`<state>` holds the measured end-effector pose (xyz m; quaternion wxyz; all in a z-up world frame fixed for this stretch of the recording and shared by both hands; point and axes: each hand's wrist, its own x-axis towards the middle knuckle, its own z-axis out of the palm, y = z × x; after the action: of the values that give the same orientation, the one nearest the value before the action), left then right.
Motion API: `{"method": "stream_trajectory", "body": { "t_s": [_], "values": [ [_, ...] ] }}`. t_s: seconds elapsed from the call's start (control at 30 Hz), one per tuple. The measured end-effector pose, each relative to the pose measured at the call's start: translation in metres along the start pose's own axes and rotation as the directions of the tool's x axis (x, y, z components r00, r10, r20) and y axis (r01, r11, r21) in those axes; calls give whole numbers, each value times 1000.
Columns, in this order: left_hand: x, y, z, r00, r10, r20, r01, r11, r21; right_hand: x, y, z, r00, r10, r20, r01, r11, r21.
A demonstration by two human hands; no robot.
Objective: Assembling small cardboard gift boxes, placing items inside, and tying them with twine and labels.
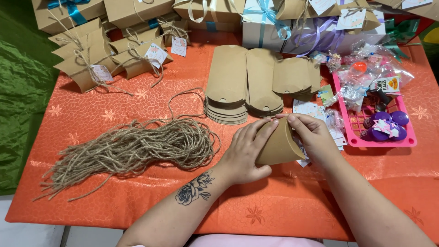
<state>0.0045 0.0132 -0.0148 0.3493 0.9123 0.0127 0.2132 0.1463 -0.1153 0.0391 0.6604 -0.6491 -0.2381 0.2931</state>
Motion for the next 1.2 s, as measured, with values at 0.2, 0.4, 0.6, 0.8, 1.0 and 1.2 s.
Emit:
{"method": "stream_trajectory", "body": {
  "t_s": [0.2,0.4,0.6,0.8,1.0,1.2],
  "values": [
    [-2,-6,-4,988,0,154,-29,982,189,12,15,-20,1000,-6,19,10,982,-190],
    [-5,0,-1,971,-40,237,-50,931,362,13,35,-20,971,-212,110,236,796,-557],
    [-6,-6,4,970,-75,231,-12,935,355,16,65,-17,847,-399,350,512,439,-738],
    [12,-13,-66,992,-113,50,106,986,126,6,44,-12,687,-621,377,650,294,-700],
    [-6,-40,-150,949,-291,-124,279,955,-104,-3,26,32,521,-673,525,813,204,-545],
    [-9,-43,-154,932,-329,-150,264,903,-338,17,24,101,303,-664,683,922,25,-386]
  ]
}}
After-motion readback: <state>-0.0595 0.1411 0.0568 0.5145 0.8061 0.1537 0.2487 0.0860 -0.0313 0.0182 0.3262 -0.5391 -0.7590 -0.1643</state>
